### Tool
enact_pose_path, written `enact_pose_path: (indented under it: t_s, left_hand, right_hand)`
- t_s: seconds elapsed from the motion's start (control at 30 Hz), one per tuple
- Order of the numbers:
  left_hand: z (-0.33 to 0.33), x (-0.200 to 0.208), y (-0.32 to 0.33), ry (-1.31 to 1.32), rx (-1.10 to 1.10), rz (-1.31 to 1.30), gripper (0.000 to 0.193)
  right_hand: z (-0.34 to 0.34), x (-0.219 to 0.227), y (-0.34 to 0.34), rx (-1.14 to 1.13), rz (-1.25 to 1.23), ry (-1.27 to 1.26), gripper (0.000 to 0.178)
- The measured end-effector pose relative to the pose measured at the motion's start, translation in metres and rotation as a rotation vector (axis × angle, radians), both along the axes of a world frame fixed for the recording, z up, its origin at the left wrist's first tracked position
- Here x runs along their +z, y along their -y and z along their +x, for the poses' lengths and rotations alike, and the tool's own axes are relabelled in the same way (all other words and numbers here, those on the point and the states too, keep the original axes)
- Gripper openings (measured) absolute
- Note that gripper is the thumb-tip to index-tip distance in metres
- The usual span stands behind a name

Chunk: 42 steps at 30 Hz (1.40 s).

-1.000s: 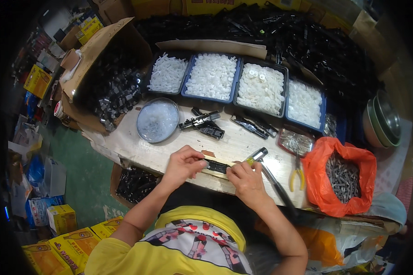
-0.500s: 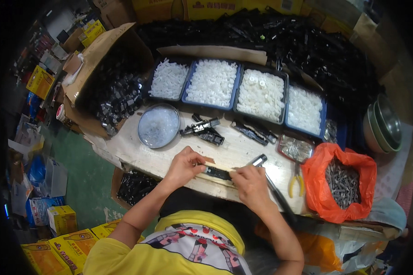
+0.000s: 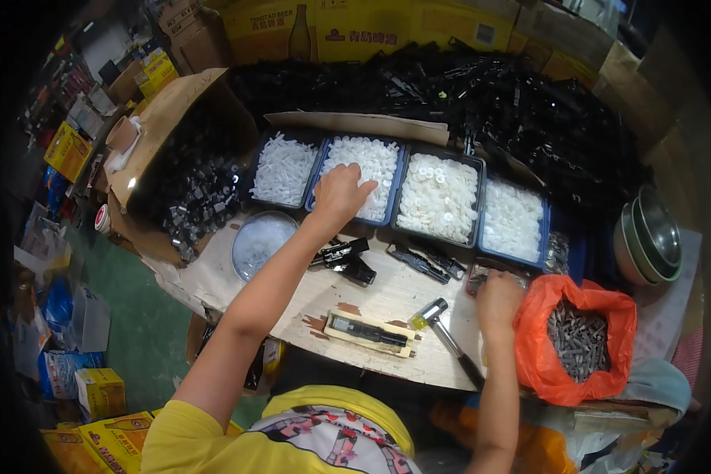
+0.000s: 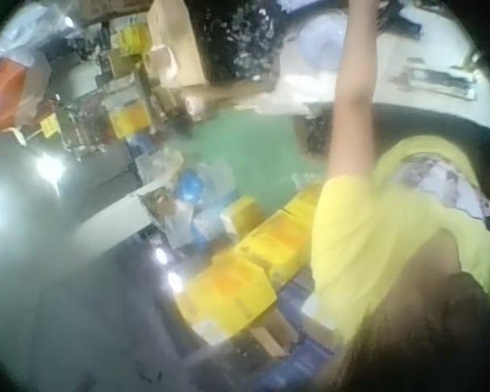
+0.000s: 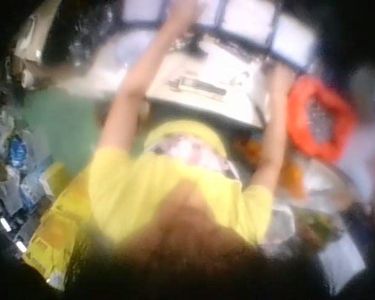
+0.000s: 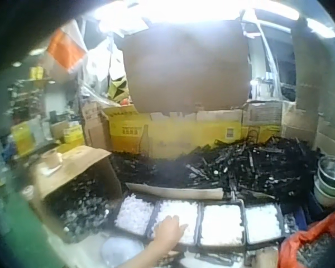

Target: The person assembles small metal lock components using a hammer and a wooden jig. They repeatedly pick up a metal cylinder and a white plastic insert, place them into the jig, and strike the assembly with a hammer. The person then removes the assembled unit and places it into a cardboard box.

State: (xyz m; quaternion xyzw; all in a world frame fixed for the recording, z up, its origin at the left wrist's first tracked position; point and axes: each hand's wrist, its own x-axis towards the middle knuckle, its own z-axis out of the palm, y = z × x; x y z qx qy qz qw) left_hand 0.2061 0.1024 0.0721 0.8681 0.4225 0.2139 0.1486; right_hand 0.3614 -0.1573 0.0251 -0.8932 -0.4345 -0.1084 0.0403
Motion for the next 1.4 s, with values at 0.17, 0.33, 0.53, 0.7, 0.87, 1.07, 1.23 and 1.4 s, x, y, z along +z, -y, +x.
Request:
enact_pose_path:
  t_s: [0.17,0.33,0.53,0.7,0.87,1.07,1.23,1.4]
  left_hand:
    - [0.012,-0.009,-0.017,0.002,-0.075,-0.027,0.022]
    - [0.011,-0.02,-0.036,0.076,-0.186,-0.059,0.017]
    - [-0.012,-0.006,-0.043,0.608,-0.107,-0.835,0.015]
    - [-0.021,-0.006,-0.037,0.854,-0.172,-0.929,0.013]
    - [-0.043,-0.01,-0.014,0.901,-0.216,-1.033,0.013]
    - [-0.071,-0.018,0.083,1.075,-0.323,-1.536,0.01]
    - [-0.102,-0.03,0.124,1.034,-0.362,-1.746,0.011]
    - [-0.122,-0.03,0.133,1.024,-0.463,-1.652,0.016]
  right_hand:
    - [0.008,-0.006,-0.004,0.084,-0.004,-0.01,0.01]
    - [0.01,-0.001,0.0,0.097,0.078,-0.156,0.011]
    - [0.005,0.004,0.01,0.112,0.162,-0.322,0.01]
    - [0.005,0.008,0.016,0.089,0.177,-0.326,0.009]
    - [-0.014,0.03,0.009,0.209,0.403,-0.371,0.006]
    - [-0.077,0.053,-0.016,0.508,0.613,-0.663,0.008]
    - [-0.114,0.054,-0.024,0.557,0.621,-1.032,0.004]
    - [-0.13,0.049,-0.027,0.547,0.615,-1.203,0.004]
